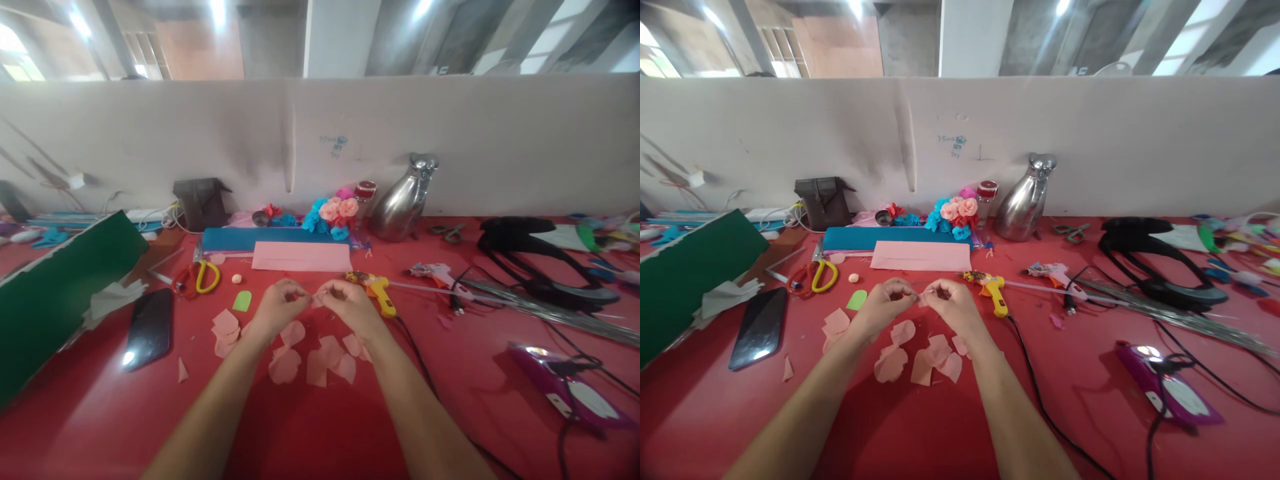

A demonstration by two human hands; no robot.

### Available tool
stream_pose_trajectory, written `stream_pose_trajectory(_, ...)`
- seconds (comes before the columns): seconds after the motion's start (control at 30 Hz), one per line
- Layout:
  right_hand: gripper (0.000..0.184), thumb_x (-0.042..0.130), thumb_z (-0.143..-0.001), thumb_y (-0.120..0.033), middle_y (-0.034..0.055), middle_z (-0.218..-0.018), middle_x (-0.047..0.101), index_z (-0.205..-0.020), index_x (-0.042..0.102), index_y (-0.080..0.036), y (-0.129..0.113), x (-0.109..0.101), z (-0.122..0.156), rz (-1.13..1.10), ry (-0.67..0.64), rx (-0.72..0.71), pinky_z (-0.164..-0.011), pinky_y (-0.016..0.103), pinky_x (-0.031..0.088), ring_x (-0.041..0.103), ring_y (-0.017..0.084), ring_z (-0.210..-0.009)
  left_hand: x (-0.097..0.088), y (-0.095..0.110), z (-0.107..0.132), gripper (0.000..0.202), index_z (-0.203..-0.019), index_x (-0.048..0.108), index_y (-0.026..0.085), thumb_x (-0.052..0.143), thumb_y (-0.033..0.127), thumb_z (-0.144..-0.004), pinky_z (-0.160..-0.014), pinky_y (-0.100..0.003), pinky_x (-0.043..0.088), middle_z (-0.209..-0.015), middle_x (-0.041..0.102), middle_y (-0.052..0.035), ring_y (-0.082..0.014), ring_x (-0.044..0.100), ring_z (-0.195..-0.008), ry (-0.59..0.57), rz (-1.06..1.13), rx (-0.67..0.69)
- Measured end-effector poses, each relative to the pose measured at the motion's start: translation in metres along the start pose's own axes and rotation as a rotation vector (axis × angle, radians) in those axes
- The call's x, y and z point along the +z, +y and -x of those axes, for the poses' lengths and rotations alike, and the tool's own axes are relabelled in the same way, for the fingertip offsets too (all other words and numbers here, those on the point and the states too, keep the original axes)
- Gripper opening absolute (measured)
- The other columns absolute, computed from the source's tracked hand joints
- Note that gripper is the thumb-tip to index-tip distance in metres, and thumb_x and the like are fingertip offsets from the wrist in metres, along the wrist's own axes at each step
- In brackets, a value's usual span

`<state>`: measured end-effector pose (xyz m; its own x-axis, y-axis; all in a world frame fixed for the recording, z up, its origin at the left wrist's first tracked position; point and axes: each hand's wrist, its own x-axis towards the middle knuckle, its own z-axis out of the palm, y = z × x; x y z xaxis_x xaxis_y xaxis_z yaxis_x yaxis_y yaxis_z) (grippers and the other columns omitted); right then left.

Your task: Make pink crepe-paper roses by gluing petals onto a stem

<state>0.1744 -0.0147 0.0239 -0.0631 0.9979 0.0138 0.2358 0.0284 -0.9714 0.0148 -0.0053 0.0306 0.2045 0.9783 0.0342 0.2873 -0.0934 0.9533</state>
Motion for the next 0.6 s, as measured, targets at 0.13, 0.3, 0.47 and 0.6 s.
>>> stream_pose_trajectory(0.13, 0.008, 0.055, -0.069, -0.025, -0.0005, -0.069, 0.064, -0.069, 0.059, -0.019, -0.0009, 0.0001, 0.0002, -0.017, -0.005, 0.004, -0.065, 0.027, 0.041, 0.057, 0.015, -0.067, -0.0007, 0.0008, -0.0002, 0.012, -0.063, 0.064, 0.017, 0.058, 0.026, -0.067, -0.059, -0.023, 0.037, -0.076, 0.057, -0.001, -0.01, 0.047, -0.063, -0.002, -0.02, -0.006)
stream_pose_trajectory(0.3, 0.007, 0.055, -0.069, -0.024, -0.0003, -0.069, 0.063, -0.069, 0.059, -0.018, -0.0009, 0.0002, -0.0001, -0.027, -0.014, 0.003, -0.066, 0.027, 0.041, 0.057, 0.015, -0.068, -0.0025, 0.0037, 0.0009, 0.011, -0.064, 0.064, 0.017, 0.057, 0.025, -0.067, -0.061, -0.023, 0.037, -0.076, 0.058, -0.0011, -0.0101, 0.047, -0.064, -0.012, -0.027, -0.021)
stream_pose_trajectory(0.47, 0.006, 0.054, -0.071, -0.023, 0.0, -0.07, 0.064, -0.071, 0.059, -0.019, 0.0004, -0.0003, -0.0001, -0.033, -0.032, -0.018, -0.066, 0.028, 0.042, 0.059, 0.016, -0.069, -0.0028, 0.0046, 0.0008, 0.01, -0.066, 0.064, 0.017, 0.057, 0.024, -0.068, -0.06, -0.023, 0.037, -0.077, 0.058, -0.0009, -0.0096, 0.046, -0.063, -0.021, -0.035, -0.033)
stream_pose_trajectory(0.6, 0.006, 0.054, -0.07, -0.024, -0.0005, -0.067, 0.064, -0.071, 0.057, -0.019, -0.0018, 0.0004, 0.0002, -0.036, -0.024, -0.009, -0.064, 0.027, 0.042, 0.059, 0.016, -0.067, -0.0022, 0.0057, 0.0009, 0.01, -0.067, 0.066, 0.018, 0.058, 0.024, -0.067, -0.06, -0.023, 0.037, -0.08, 0.059, -0.0018, -0.0103, 0.048, -0.065, -0.025, -0.019, -0.04)
